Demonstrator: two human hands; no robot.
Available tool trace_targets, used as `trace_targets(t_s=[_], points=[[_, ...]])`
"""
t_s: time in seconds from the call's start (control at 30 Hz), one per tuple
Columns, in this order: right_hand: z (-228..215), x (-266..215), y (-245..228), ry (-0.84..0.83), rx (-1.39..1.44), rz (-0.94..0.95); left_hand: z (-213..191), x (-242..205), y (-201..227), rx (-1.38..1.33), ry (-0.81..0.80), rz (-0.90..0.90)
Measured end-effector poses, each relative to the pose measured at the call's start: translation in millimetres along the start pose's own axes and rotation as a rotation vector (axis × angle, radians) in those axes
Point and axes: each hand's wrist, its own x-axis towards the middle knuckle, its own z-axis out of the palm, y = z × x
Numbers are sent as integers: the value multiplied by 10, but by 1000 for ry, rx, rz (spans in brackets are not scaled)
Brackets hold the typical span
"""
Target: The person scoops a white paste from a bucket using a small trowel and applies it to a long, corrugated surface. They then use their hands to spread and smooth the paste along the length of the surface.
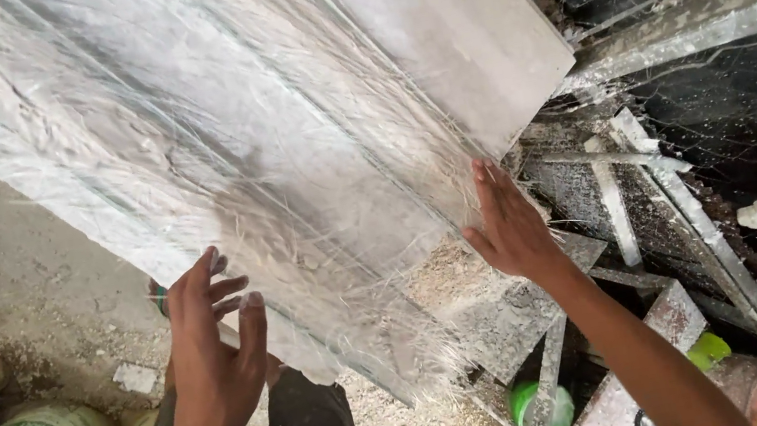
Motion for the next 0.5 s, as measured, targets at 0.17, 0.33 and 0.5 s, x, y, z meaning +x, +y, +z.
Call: trace_targets(t_s=[0.17, 0.33, 0.5], points=[[-48, 374, -185, 182, -27, -83, 53, -13, -84, 5, 9, 39], [-119, 1335, -370, 341, -16, -281, -138, 78, -42, 6, -36, -23], [-173, 2412, -594, 302, 41, -235, -529, 411, -265, -32, -21, 47]])
